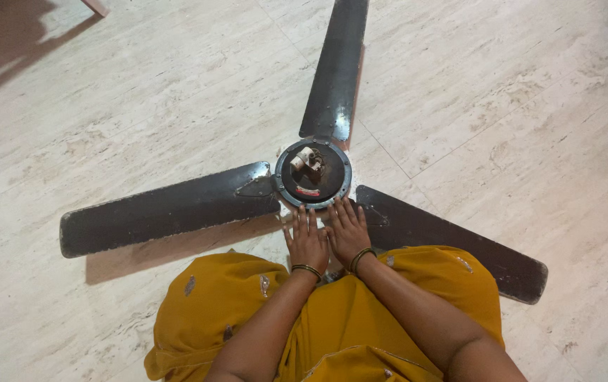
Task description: The person uses a screwdriver to loosen and tighten screws on the central hub of a ceiling fan lying on the floor. They repeatedly adjust the screwdriver and apply pressure to the screws around the fan's motor housing.
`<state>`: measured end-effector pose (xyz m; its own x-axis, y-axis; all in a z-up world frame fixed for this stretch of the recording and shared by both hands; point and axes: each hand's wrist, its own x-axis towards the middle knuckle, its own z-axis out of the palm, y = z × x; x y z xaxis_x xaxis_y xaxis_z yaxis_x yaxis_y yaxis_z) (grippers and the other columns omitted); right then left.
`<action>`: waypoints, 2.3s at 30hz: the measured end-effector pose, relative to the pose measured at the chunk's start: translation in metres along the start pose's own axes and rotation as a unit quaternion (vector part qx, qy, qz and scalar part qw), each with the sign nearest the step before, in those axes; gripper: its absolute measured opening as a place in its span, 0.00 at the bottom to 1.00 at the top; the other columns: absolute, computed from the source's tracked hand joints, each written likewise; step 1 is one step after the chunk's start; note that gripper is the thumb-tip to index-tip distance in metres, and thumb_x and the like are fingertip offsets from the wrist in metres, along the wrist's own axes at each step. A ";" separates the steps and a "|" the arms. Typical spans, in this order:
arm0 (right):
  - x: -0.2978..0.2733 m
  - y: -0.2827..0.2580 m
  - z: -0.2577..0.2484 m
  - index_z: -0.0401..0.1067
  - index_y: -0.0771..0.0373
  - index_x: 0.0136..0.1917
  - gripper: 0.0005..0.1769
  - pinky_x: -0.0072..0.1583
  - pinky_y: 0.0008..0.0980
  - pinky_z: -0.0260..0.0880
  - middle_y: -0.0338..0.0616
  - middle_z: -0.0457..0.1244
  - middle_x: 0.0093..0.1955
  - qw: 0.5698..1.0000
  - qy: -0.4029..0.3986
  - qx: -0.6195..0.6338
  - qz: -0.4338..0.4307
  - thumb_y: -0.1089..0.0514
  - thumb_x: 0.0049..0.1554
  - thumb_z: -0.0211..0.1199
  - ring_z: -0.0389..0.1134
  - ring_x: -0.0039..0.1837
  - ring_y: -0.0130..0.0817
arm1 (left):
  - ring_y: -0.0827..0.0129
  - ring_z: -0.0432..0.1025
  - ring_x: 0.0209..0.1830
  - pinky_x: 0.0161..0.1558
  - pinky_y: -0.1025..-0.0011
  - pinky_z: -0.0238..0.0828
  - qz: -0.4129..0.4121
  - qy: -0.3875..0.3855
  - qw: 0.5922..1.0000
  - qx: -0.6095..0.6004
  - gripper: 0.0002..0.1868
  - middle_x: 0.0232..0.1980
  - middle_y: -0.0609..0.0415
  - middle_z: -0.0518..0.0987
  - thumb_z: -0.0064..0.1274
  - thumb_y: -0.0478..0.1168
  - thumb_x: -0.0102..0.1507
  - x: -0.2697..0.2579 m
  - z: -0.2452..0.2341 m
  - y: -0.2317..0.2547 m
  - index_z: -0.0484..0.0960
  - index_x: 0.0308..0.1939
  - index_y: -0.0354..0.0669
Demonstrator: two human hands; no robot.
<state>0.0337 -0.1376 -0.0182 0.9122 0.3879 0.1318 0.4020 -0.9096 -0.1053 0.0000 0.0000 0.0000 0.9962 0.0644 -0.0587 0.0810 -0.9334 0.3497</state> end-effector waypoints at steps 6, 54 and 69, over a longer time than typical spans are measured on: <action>-0.002 -0.001 -0.007 0.43 0.58 0.83 0.36 0.80 0.54 0.25 0.47 0.36 0.87 1.000 0.015 0.025 -0.001 0.42 0.67 0.37 0.30 0.86 0.41 | 0.56 0.34 0.84 0.77 0.46 0.23 0.003 0.015 1.000 -0.016 0.35 0.85 0.48 0.41 0.31 0.54 0.72 -0.003 -0.001 0.000 0.48 0.81 0.47; -0.004 -0.002 -0.008 0.46 0.58 0.82 0.35 0.80 0.55 0.27 0.47 0.38 0.86 0.999 0.037 0.029 -0.004 0.43 0.66 0.40 0.33 0.86 0.42 | 0.57 0.33 0.84 0.77 0.46 0.21 0.004 0.011 1.000 -0.002 0.35 0.84 0.48 0.40 0.29 0.55 0.72 -0.001 0.001 0.000 0.48 0.80 0.46; -0.007 0.002 -0.001 0.57 0.65 0.76 0.35 0.77 0.52 0.44 0.59 0.44 0.82 0.996 0.032 0.023 -0.085 0.51 0.59 0.55 0.42 0.83 0.53 | 0.55 0.35 0.84 0.77 0.47 0.28 -0.047 0.003 0.999 -0.016 0.36 0.85 0.48 0.42 0.37 0.53 0.69 0.008 0.006 -0.011 0.50 0.80 0.48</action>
<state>0.0282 -0.1417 -0.0181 0.8246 0.5233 0.2147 0.5542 -0.8235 -0.1214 0.0073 0.0082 -0.0102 0.9842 0.1538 -0.0879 0.1756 -0.9113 0.3724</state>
